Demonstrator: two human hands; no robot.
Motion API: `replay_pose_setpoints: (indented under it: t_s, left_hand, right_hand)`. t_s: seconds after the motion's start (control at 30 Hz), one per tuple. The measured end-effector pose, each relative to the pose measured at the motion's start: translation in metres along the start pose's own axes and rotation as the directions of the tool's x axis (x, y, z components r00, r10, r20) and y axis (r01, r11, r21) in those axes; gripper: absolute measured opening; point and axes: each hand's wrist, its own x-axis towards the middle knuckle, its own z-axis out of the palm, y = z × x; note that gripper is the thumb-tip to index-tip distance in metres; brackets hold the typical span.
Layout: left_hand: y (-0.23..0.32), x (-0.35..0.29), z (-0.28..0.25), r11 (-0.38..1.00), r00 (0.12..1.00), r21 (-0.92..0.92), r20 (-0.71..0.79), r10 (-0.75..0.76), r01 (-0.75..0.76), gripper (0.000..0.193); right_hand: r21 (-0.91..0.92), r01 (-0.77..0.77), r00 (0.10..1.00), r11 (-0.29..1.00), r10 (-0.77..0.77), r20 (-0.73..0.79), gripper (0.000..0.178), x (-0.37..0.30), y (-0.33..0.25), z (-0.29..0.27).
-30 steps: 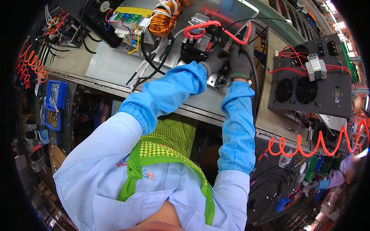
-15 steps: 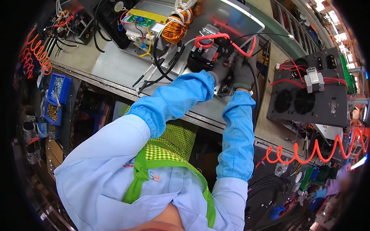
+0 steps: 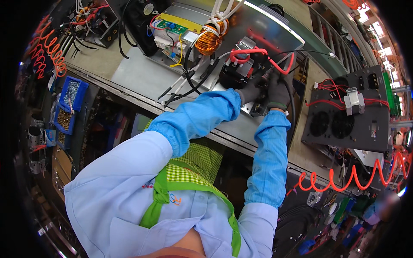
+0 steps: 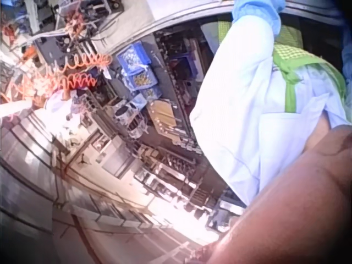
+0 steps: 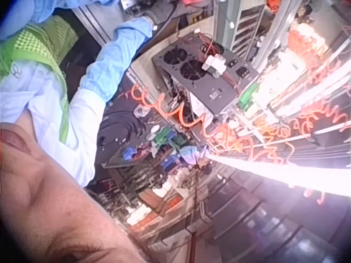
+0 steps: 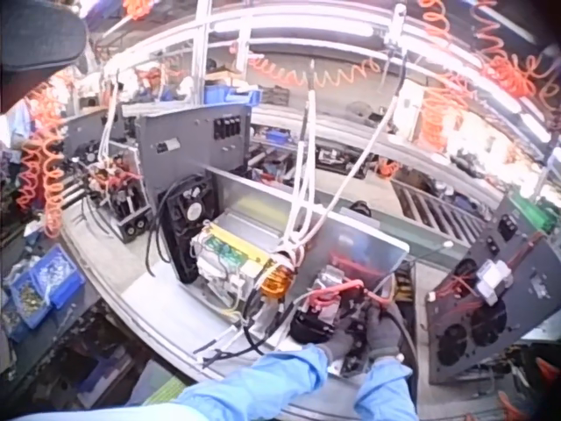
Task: Assemble electrical components into a chassis using tools and wire management.
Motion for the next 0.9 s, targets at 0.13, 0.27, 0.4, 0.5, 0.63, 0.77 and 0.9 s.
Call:
replay_pose_setpoints:
  t_s: [0.13, 0.27, 0.4, 0.5, 0.63, 0.77, 0.9]
  left_hand:
    - [0.006, -0.004, 0.001, 0.994, 0.996, 0.083, 0.066, 0.065, -0.071, 0.043]
    - [0.017, -0.002, 0.006, 0.989, 0.998, -0.137, -0.033, -0.052, 0.047, 0.041]
    - [0.020, 0.000, 0.006, 0.997, 0.986, -0.015, -0.148, -0.078, 0.077, 0.042]
    - [0.014, 0.000, 0.012, 0.991, 0.991, 0.127, -0.123, 0.059, -0.044, 0.037]
    - [-0.011, 0.016, 0.001, 0.974, 0.973, 0.145, -0.129, 0.192, -0.173, 0.026]
    - [0.002, 0.009, 0.007, 0.997, 0.997, 0.057, -0.058, 0.051, -0.048, 0.028]
    - [0.028, -0.009, 0.018, 0.993, 0.979, 0.007, -0.167, 0.116, -0.116, 0.034]
  right_hand:
    - [0.061, 0.072, 0.996, 0.996, -0.069, -0.053, 0.037, 0.000, 0.003, -0.002]
    - [0.100, 0.061, 0.997, 0.993, -0.057, -0.045, 0.036, -0.002, -0.002, 0.000]
    - [0.095, 0.040, 0.999, 0.995, -0.037, -0.033, 0.036, -0.004, -0.005, -0.004]
    - [0.064, 0.006, 1.000, 0.998, -0.006, -0.004, 0.035, -0.003, -0.004, -0.006]
    - [0.053, 0.029, 1.000, 0.998, -0.029, 0.002, 0.035, 0.002, -0.014, -0.001]
    - [0.056, 0.008, 1.000, 0.998, -0.008, -0.003, 0.034, -0.004, -0.002, -0.004]
    - [0.216, 0.000, 0.998, 0.976, 0.013, -0.056, 0.032, -0.008, -0.007, -0.008]
